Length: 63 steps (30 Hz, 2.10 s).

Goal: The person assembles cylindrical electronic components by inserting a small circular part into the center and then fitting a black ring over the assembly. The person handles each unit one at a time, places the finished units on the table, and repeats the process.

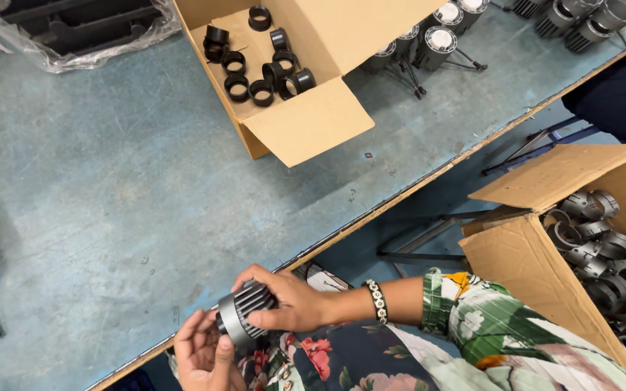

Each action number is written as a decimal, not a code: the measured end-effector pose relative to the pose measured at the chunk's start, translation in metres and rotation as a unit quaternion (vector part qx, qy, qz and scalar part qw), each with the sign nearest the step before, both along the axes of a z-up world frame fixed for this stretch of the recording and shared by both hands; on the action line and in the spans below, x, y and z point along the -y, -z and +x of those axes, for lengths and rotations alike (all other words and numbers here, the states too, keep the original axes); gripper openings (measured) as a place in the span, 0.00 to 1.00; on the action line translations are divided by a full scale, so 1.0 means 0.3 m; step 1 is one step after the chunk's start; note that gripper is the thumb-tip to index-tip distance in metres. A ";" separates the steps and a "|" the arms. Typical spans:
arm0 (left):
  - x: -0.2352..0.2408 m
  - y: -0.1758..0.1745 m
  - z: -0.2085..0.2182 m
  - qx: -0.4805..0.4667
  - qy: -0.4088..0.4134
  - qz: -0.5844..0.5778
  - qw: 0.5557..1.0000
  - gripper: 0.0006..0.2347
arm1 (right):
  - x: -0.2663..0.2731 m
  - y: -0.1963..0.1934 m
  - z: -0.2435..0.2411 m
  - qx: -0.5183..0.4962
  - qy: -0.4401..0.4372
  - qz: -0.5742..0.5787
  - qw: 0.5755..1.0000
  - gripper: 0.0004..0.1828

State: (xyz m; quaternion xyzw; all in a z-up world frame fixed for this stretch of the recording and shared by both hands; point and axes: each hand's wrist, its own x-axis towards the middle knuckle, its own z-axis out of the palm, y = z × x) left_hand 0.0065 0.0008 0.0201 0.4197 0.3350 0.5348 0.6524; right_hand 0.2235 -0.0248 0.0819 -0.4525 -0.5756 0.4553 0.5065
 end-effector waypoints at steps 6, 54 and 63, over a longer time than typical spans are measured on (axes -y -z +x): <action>0.016 0.026 0.014 0.159 0.108 -0.104 0.976 0.27 | -0.071 -0.119 0.099 0.257 0.014 0.304 0.917 0.39; -0.029 -0.203 0.067 0.113 0.056 -0.079 0.989 0.17 | -0.099 -0.012 -0.008 0.166 0.031 0.173 0.970 0.41; -0.024 -0.217 0.065 0.068 0.057 -0.060 0.994 0.16 | -0.123 -0.003 0.034 0.227 0.003 0.258 0.939 0.42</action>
